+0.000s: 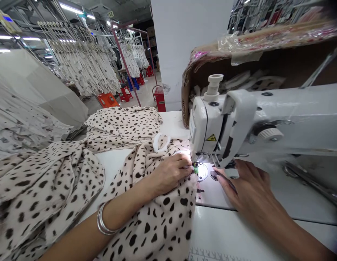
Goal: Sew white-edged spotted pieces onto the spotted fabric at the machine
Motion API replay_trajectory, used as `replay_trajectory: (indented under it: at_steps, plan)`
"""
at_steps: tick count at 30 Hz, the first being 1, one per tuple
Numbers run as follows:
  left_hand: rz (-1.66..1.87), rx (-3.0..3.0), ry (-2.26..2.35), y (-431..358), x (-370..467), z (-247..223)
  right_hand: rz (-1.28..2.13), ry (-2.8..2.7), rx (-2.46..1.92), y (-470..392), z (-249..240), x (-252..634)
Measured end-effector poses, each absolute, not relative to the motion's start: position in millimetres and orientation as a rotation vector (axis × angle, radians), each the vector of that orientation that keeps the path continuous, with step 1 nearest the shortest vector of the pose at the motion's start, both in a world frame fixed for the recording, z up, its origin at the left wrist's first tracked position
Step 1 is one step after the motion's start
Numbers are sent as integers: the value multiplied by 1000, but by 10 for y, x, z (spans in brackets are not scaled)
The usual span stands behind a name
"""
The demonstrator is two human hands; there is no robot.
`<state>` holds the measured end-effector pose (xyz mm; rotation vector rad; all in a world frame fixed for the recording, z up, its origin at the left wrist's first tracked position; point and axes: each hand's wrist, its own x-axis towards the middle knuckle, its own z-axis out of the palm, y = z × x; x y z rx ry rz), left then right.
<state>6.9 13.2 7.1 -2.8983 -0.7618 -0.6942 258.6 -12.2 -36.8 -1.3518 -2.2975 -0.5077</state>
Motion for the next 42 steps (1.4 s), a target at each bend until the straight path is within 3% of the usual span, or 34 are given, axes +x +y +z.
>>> replay_trajectory:
  at_steps: [8, 14, 19, 23, 31, 35, 42]
  plan:
    - [-737, -2990, -955, 101, 55, 50, -441, -2294, -1427, -115, -302, 2571]
    - [-810, -2506, -1660, 156, -113, 131, -506, -2274, -1391, -107, -278, 2567]
    - [-590, -2210, -2139, 210, -432, 284, -562, -2264, -1300, -111, -273, 2521]
    - [-421, -2329, -2309, 107, -641, 458, -363, -2272, -1277, -107, -318, 2521]
    - [-699, -2525, -2307, -353, -521, 790, 518, -2187, -1313, -378, -179, 2280]
    - [-847, -2378, -2123, -590, -295, 696, 609, -2141, -1455, -472, 9, 2004]
    - [-756, -2221, -1787, -947, -52, 323, 847, -1966, -1389, -665, 145, 1774]
